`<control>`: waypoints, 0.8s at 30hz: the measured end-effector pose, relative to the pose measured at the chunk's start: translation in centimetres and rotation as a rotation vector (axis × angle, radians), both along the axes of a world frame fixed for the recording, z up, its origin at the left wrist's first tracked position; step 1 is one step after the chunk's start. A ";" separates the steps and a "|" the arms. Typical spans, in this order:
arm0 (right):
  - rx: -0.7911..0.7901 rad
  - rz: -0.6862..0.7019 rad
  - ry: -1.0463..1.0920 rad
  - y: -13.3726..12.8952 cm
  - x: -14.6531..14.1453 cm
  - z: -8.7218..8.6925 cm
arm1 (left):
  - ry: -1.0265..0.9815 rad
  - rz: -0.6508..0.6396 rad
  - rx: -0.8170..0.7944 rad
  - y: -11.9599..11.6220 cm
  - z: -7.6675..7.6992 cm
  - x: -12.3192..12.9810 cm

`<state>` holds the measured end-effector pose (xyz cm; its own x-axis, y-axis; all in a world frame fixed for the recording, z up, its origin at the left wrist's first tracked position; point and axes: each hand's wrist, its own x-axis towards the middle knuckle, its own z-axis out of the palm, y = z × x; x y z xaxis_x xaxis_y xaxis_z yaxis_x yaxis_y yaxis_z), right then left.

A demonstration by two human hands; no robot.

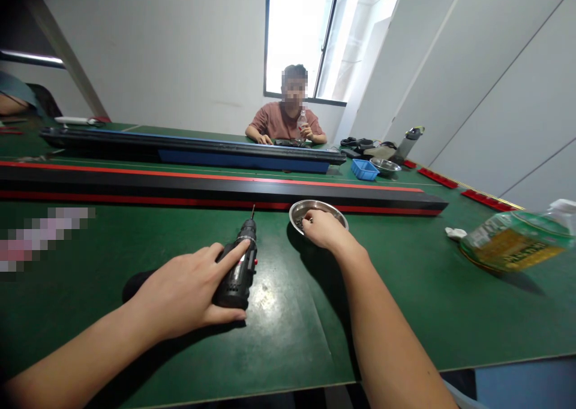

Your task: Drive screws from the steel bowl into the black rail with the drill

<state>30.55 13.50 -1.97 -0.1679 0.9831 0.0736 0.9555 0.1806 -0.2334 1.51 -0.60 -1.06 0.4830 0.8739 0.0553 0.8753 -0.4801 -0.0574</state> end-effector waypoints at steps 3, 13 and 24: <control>-0.044 0.012 0.048 -0.2 -0.1 0.4 | 0.001 0.001 -0.003 0.0 0.0 0.1; -0.164 -0.050 0.356 -0.2 1.1 0.5 | -0.009 -0.010 0.003 -0.1 -0.2 0.0; -0.021 -0.159 0.509 -0.4 1.0 0.9 | -0.012 -0.005 -0.009 0.0 -0.1 0.2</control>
